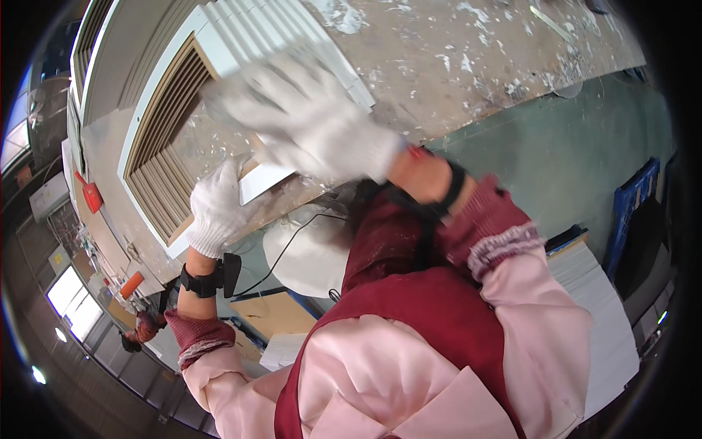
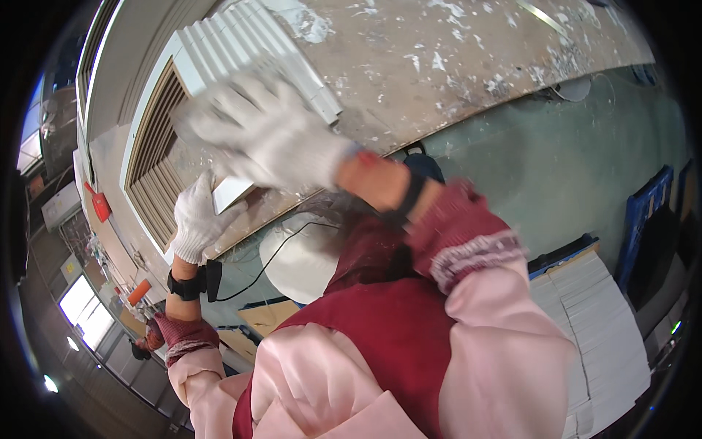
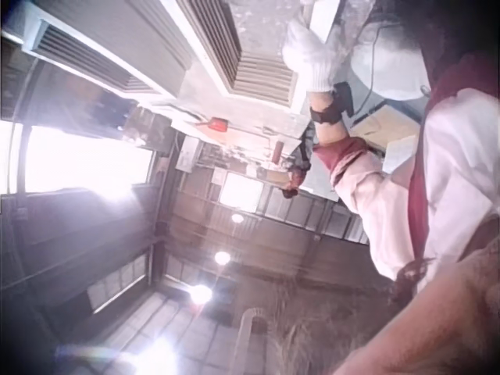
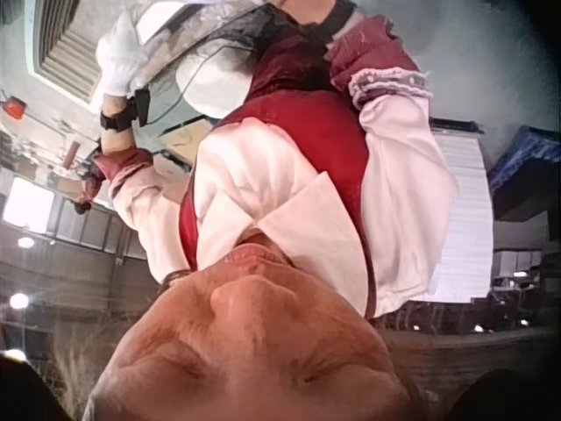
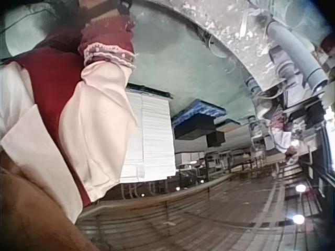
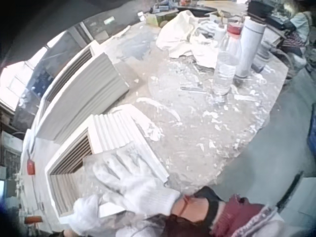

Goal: Sanding the surfaces and edges of white wooden vent frames using a piece of sandpaper.

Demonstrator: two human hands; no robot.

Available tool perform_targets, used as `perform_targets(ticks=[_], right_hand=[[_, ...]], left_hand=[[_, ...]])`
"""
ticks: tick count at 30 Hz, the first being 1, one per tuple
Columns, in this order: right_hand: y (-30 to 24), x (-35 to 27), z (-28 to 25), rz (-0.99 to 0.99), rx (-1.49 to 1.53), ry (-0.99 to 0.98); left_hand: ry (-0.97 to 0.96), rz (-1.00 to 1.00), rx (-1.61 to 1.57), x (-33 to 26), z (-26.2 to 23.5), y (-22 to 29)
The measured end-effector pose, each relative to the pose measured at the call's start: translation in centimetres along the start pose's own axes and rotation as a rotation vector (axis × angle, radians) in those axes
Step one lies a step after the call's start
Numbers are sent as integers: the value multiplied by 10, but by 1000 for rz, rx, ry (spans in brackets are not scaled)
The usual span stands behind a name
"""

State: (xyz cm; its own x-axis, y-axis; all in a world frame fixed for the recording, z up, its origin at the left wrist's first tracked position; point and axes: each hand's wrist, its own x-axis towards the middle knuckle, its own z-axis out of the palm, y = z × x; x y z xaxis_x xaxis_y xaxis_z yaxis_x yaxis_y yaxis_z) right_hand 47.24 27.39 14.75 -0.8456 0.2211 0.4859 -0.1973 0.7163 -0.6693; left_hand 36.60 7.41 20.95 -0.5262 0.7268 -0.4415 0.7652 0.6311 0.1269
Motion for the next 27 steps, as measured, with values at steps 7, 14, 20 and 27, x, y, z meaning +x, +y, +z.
perform_targets(ticks=[7,14,20,27], right_hand=[[-28,-36,-3,-1,-21,-154],[-17,-24,15,-32,-13,36],[-26,-24,2,10,-15,40],[-1,-13,-11,-27,-71,-86]], left_hand=[[53,297,83,1,8,-29],[57,191,-67,-1,8,-27],[66,171,61,1,4,-16],[31,22,-21,2,-5,3]])
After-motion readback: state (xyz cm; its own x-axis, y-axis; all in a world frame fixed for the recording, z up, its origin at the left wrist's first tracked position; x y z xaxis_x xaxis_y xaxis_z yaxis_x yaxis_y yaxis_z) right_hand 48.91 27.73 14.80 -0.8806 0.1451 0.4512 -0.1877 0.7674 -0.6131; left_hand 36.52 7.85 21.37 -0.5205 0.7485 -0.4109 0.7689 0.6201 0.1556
